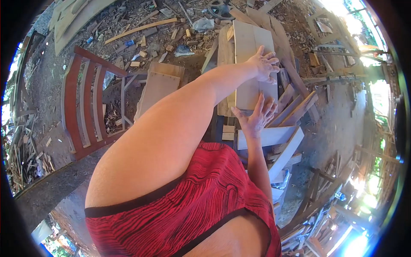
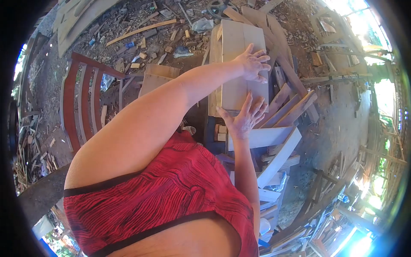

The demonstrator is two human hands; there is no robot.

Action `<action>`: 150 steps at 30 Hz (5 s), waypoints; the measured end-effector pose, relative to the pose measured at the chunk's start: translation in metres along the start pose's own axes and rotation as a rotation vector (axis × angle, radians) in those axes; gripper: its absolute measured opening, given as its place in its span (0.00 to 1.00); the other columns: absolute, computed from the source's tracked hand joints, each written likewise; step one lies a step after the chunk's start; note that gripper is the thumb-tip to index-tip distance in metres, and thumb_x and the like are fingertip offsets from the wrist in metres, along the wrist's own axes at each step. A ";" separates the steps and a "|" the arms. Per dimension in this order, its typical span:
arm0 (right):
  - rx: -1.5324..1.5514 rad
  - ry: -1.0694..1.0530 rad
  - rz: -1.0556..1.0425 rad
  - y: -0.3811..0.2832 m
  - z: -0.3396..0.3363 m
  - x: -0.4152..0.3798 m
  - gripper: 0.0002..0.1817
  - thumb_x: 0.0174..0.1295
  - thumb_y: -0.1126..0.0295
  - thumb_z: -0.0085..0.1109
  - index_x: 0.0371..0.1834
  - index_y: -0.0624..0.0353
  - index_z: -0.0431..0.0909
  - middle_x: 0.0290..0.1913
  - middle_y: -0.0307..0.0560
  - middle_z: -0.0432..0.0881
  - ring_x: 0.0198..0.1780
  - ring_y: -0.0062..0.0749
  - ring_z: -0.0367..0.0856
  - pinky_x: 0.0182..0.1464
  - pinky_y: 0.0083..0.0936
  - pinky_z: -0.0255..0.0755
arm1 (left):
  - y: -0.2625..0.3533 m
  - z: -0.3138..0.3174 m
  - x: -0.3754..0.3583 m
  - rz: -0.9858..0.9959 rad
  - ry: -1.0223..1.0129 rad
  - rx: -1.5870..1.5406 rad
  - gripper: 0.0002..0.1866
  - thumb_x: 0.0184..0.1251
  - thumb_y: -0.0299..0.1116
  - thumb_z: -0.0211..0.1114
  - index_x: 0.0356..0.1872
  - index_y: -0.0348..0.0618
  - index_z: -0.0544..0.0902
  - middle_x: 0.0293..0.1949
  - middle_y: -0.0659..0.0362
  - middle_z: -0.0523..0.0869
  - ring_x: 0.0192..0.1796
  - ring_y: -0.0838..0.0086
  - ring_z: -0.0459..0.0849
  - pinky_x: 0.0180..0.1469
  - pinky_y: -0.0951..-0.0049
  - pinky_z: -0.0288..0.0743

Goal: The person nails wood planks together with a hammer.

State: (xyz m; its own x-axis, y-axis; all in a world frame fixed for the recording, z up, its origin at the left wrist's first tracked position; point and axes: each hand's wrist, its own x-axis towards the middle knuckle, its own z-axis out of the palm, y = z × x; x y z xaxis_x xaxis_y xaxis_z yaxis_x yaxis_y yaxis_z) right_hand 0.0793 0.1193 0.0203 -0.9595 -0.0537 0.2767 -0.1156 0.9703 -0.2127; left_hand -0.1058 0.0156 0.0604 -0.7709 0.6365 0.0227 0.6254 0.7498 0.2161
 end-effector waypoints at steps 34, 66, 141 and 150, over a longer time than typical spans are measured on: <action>1.548 0.107 0.519 0.088 0.010 0.011 0.28 0.64 0.72 0.63 0.68 0.63 0.68 0.53 0.40 0.79 0.50 0.19 0.78 0.55 0.16 0.69 | 0.005 0.010 0.010 0.004 0.103 0.079 0.33 0.64 0.66 0.53 0.64 0.59 0.72 0.74 0.58 0.60 0.78 0.61 0.51 0.74 0.39 0.38; 0.212 0.703 1.115 0.107 -0.066 -0.348 0.15 0.57 0.67 0.63 0.47 0.59 0.82 0.44 0.53 0.84 0.44 0.48 0.82 0.48 0.37 0.75 | -0.034 0.049 0.042 0.216 0.210 0.194 0.26 0.69 0.59 0.54 0.63 0.60 0.72 0.72 0.56 0.64 0.74 0.56 0.58 0.70 0.46 0.49; 0.612 0.308 1.023 0.265 -0.042 -0.201 0.16 0.54 0.64 0.66 0.40 0.66 0.82 0.39 0.54 0.82 0.45 0.43 0.82 0.48 0.32 0.74 | -0.003 0.029 0.025 0.100 0.151 0.122 0.26 0.65 0.59 0.58 0.60 0.61 0.74 0.72 0.59 0.63 0.75 0.60 0.56 0.68 0.30 0.45; 1.459 0.418 1.126 0.226 -0.054 -0.173 0.14 0.54 0.70 0.68 0.41 0.67 0.80 0.35 0.48 0.83 0.35 0.34 0.83 0.39 0.32 0.76 | -0.012 0.035 0.028 0.151 0.183 0.156 0.26 0.66 0.58 0.57 0.60 0.61 0.73 0.72 0.58 0.63 0.75 0.61 0.56 0.69 0.31 0.44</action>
State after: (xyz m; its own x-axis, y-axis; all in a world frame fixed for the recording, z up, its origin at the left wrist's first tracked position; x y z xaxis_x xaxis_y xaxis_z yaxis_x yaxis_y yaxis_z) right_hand 0.2331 0.3608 -0.0249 -0.6435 0.6479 -0.4075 0.1236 -0.4375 -0.8907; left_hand -0.1308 0.0306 0.0247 -0.6679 0.7104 0.2220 0.7347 0.6769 0.0446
